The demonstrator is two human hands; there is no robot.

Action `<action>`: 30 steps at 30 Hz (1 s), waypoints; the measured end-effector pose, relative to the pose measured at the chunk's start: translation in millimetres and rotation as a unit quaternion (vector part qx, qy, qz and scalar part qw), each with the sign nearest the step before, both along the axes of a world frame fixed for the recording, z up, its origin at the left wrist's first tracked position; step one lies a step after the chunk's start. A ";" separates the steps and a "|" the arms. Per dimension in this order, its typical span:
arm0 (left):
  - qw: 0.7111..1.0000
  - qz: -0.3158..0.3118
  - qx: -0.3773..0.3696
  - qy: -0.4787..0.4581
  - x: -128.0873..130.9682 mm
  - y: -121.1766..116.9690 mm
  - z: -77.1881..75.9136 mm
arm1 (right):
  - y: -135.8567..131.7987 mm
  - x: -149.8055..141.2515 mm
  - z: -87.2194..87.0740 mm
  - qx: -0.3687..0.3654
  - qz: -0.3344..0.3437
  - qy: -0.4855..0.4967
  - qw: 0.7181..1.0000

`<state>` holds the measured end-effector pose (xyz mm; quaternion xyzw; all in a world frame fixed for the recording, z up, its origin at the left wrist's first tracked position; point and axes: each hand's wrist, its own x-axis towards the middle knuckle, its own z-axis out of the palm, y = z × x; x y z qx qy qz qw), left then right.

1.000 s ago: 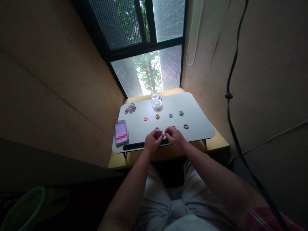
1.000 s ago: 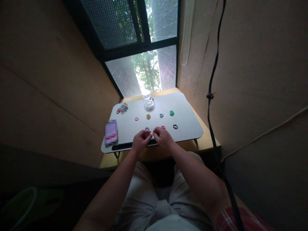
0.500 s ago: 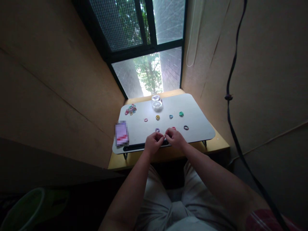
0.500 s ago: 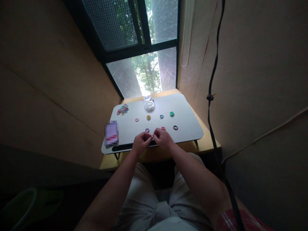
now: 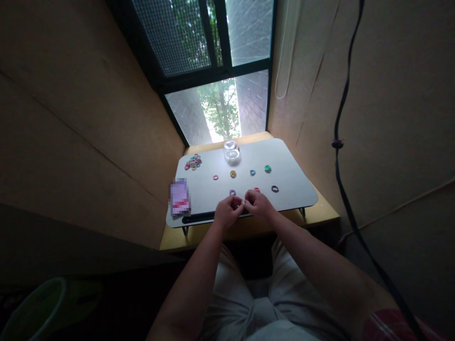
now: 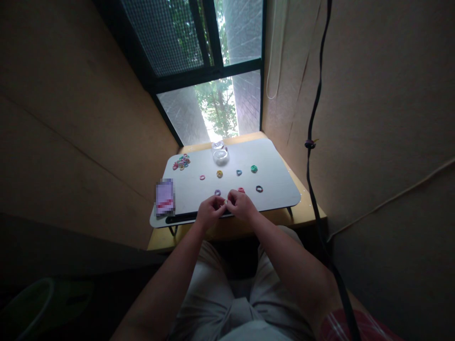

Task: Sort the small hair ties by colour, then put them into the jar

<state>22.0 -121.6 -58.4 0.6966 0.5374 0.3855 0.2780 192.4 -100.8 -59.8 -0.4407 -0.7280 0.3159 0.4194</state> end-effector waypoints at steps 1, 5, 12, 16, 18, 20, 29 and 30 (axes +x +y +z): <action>1.000 0.003 0.000 0.003 0.3 -0.2 0.6 | 0.1 -0.1 -0.4 0.001 0.000 0.001 1.000; 1.000 0.012 0.003 0.006 1.6 -1.7 5.1 | 0.9 -0.5 -0.9 0.007 0.001 0.002 1.000; 1.000 0.029 0.004 -0.002 2.7 -2.2 7.4 | 1.6 -0.5 -0.8 0.011 0.008 0.003 1.000; 1.000 0.027 0.007 0.000 2.1 -1.7 5.6 | 0.7 -0.5 -0.1 0.007 0.012 0.013 1.000; 1.000 0.021 0.006 -0.001 1.7 -1.6 5.1 | 0.2 -0.6 0.5 0.001 0.019 0.020 1.000; 1.000 0.015 0.005 0.000 1.2 -1.4 4.5 | 0.0 -0.7 0.6 -0.004 0.024 0.023 0.999; 1.000 0.022 0.006 0.001 0.8 -0.6 4.0 | 1.4 -1.1 -1.2 0.009 0.017 0.009 1.000; 1.000 0.023 0.006 -0.001 0.9 -0.8 4.4 | 1.2 -1.2 -0.8 0.009 0.017 0.008 1.000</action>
